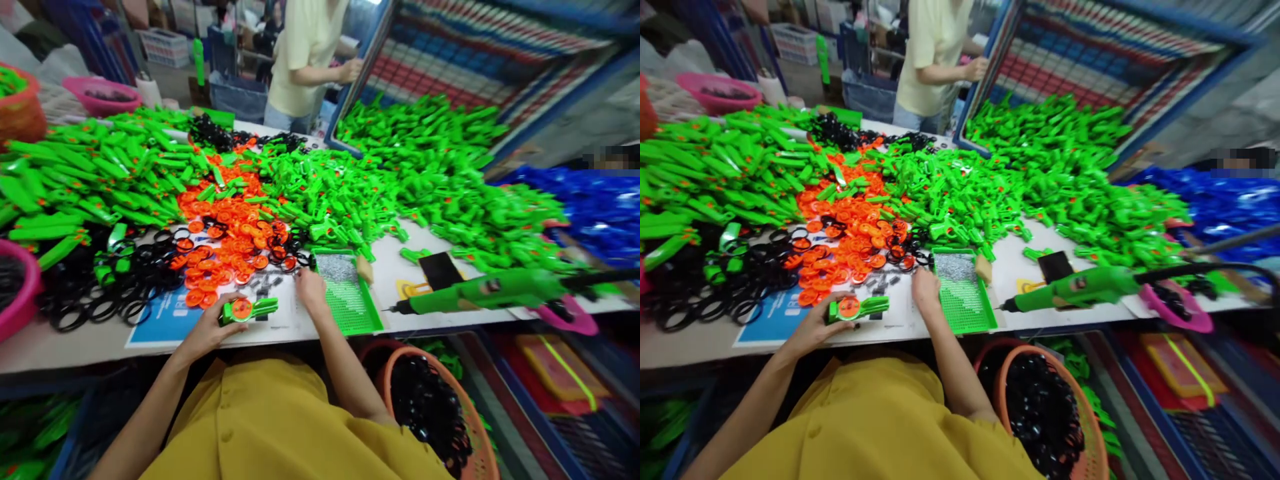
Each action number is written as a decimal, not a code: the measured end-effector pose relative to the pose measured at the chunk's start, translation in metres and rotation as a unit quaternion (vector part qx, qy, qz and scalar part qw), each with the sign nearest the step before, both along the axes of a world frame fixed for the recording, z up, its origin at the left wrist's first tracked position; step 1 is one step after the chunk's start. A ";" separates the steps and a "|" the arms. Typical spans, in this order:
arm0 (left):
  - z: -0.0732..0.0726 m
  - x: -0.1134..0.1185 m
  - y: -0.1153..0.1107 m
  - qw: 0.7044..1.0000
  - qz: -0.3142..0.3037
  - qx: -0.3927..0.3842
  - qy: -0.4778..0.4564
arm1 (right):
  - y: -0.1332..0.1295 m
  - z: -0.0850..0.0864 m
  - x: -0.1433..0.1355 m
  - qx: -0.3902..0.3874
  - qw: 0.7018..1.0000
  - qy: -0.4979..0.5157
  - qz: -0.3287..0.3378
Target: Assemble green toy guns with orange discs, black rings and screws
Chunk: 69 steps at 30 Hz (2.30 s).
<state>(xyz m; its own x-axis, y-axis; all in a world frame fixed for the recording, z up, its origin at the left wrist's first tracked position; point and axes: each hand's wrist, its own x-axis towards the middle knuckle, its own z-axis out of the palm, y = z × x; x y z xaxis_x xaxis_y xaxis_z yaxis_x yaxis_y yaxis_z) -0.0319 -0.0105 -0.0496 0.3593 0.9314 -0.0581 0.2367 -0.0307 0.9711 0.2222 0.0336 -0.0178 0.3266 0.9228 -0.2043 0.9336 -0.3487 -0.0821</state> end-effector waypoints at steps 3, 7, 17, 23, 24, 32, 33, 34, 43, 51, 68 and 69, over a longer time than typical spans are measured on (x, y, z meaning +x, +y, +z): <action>-0.007 0.000 0.002 1.000 0.006 -0.003 -0.010 | -0.008 -0.001 -0.002 0.015 0.999 0.003 0.031; -0.013 0.001 0.004 1.000 0.010 -0.003 -0.011 | -0.019 -0.003 -0.007 0.029 0.997 0.022 0.064; -0.021 -0.017 0.008 0.950 0.160 0.260 0.066 | -0.068 0.013 -0.012 0.111 0.977 0.131 0.129; -0.025 -0.044 0.031 0.838 0.240 0.389 0.299 | -0.110 0.033 0.016 0.332 0.915 0.190 0.130; -0.027 -0.044 0.033 0.835 0.236 0.383 0.317 | -0.113 0.033 0.021 0.341 0.914 0.186 0.119; -0.029 -0.026 0.017 0.838 0.165 0.342 0.392 | -0.117 0.015 0.047 0.315 0.930 0.174 0.077; -0.029 -0.025 0.015 0.835 0.155 0.338 0.404 | -0.116 0.013 0.049 0.313 0.931 0.172 0.082; -0.028 -0.024 0.014 0.833 0.146 0.335 0.415 | -0.115 0.012 0.050 0.313 0.930 0.168 0.090; -0.014 -0.025 0.018 0.843 0.079 0.325 0.421 | -0.093 0.023 0.072 0.404 0.905 0.093 0.098; -0.018 -0.023 0.008 0.856 0.222 0.424 0.194 | -0.065 0.057 0.119 0.533 0.846 -0.007 0.000; 0.091 -0.023 0.092 0.793 0.420 0.438 -0.051 | 0.010 0.112 0.222 0.632 0.754 -0.002 -0.179; 0.105 -0.017 0.100 0.789 0.414 0.450 -0.065 | 0.022 0.117 0.231 0.636 0.748 0.003 -0.189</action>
